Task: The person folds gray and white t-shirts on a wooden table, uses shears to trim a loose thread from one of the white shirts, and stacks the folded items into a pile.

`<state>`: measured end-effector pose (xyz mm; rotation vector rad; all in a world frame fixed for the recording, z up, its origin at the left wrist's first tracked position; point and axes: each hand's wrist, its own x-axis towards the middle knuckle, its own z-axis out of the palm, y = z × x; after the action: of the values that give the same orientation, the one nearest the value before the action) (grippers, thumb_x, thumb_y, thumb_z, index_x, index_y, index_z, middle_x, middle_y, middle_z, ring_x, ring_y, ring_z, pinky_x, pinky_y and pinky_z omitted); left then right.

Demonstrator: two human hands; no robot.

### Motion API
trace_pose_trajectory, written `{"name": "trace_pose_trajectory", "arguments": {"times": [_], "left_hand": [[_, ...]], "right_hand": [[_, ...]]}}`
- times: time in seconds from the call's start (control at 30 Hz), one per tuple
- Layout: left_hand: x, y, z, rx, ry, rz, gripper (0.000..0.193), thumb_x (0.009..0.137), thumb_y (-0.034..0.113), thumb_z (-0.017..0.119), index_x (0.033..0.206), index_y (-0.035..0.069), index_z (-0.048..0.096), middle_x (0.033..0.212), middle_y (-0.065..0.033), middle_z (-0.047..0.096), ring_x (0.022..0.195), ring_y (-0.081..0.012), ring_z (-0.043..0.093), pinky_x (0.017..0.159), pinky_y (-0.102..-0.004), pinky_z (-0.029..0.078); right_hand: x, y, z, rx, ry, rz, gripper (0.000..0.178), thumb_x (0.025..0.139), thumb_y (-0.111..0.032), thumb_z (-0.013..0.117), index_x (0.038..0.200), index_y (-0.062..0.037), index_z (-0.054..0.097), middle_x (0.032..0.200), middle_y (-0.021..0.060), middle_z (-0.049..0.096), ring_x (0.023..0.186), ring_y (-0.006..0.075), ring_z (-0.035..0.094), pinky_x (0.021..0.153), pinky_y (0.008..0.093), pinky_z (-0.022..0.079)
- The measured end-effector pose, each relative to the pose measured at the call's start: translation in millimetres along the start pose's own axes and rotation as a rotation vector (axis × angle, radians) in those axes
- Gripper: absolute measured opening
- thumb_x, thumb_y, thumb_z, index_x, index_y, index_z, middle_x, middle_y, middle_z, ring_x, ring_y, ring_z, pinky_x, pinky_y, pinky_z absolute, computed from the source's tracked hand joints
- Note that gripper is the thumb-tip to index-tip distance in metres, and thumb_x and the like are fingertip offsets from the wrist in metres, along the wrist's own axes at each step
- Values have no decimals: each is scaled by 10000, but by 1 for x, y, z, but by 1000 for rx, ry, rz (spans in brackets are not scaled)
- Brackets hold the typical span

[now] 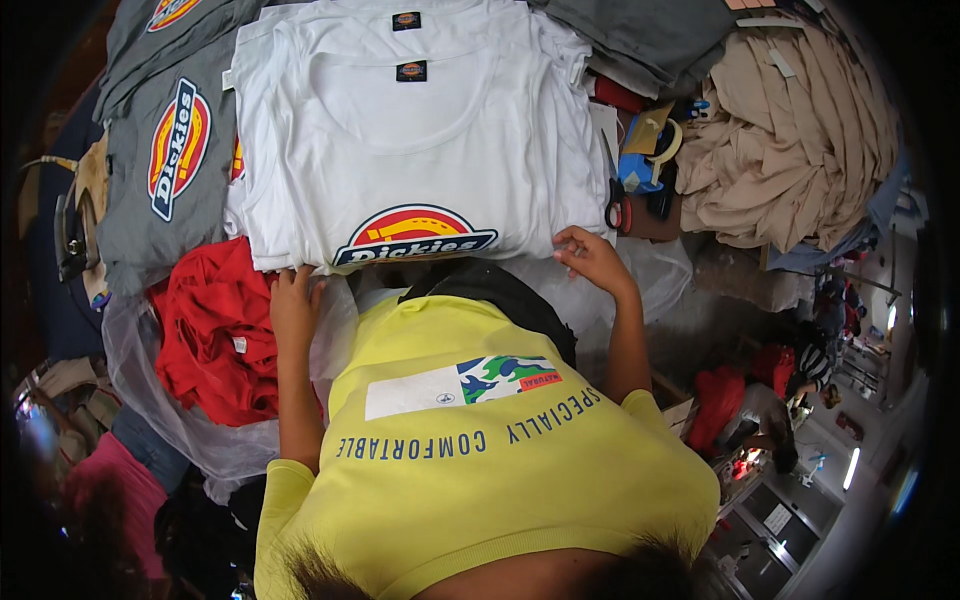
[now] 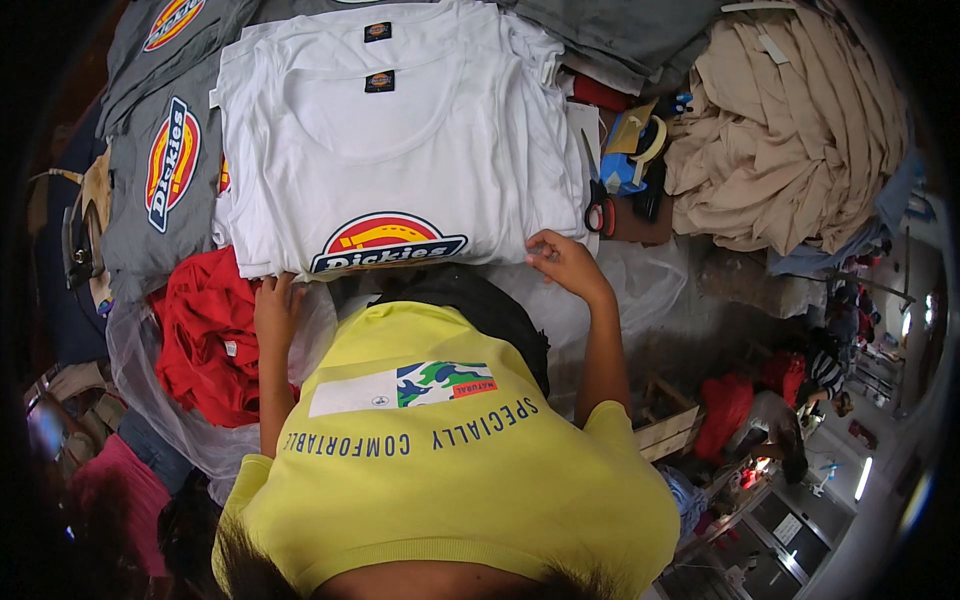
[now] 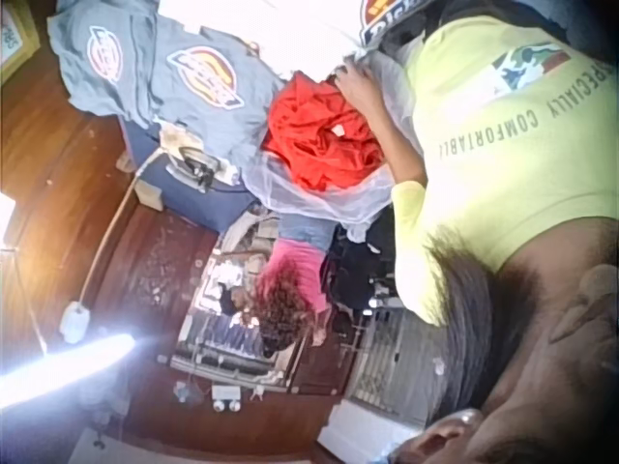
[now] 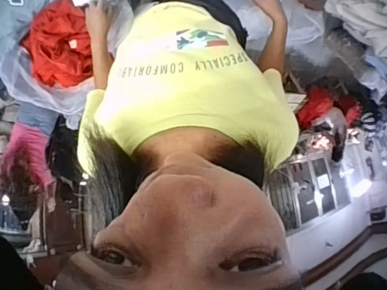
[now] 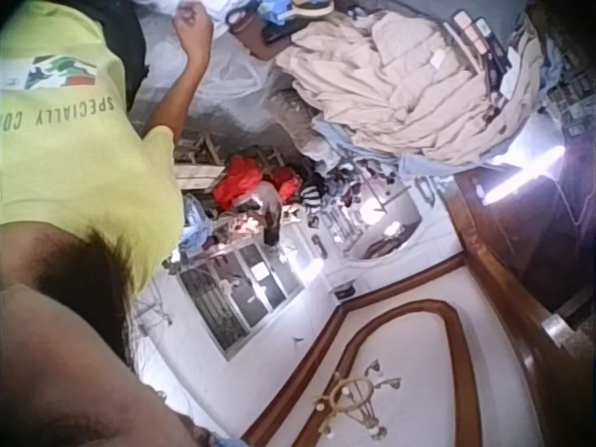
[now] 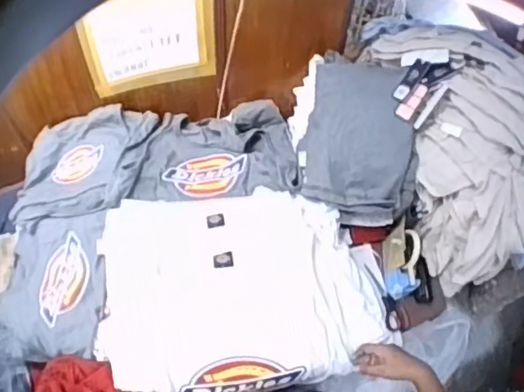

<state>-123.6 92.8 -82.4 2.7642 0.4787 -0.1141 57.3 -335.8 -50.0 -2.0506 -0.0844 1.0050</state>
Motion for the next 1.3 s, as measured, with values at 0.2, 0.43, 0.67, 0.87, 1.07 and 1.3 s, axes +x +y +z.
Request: {"name": "trace_pose_trajectory", "arguments": {"times": [0.2, 0.43, 0.67, 0.87, 1.07, 1.3], "left_hand": [[0, -11, 10, -163, 34, 69, 248, 735, 173, 710, 874, -3, 606, 804, -158, 539, 660, -283, 514, 594, -364, 413], [0, -36, -33, -608, 159, -198, 250, 808, 169, 663, 689, 16, 506, 608, 58, 391, 573, -36, 336, 491, -215, 278], [-3, -70, -28, -985, -70, -210, 126, 894, 98, 527, 945, -10, 567, 805, 25, 545, 751, -55, 487, 690, -195, 402], [-10, -93, -38, -1181, 105, -375, 159, 924, 150, 494, 986, 22, 566, 928, -17, 594, 871, -110, 571, 828, -254, 470], [-7, -88, -23, -1176, -14, -358, 164, 914, 162, 522, 980, 19, 567, 922, -14, 586, 860, -93, 556, 812, -246, 468], [-8, -96, -24, -1117, 100, -392, 132, 851, 131, 621, 885, 8, 585, 854, -27, 605, 786, -102, 579, 747, -245, 494]], "right_hand": [[4, 4, 2, -220, -43, -160, 391, 715, -231, 729, 1041, -70, 586, 712, 49, 570, 625, 141, 560, 590, 314, 467], [14, 15, 17, -417, -9, -201, 352, 709, -268, 734, 961, -62, 600, 671, 53, 605, 584, 172, 593, 570, 318, 459], [28, 52, 42, -245, -99, -191, 276, 764, -227, 699, 960, -48, 622, 732, 64, 641, 553, 133, 590, 530, 265, 460], [7, 31, 27, -216, 152, -317, 373, 759, -302, 689, 1038, -78, 582, 768, 86, 643, 630, 210, 620, 596, 314, 478], [18, 28, 34, -439, -9, -469, 344, 795, -369, 627, 921, -59, 546, 795, 142, 639, 715, 315, 621, 643, 378, 477], [15, 34, 16, -567, 85, -527, 296, 790, -301, 631, 900, -45, 532, 765, 184, 618, 703, 354, 604, 619, 394, 468]]}}
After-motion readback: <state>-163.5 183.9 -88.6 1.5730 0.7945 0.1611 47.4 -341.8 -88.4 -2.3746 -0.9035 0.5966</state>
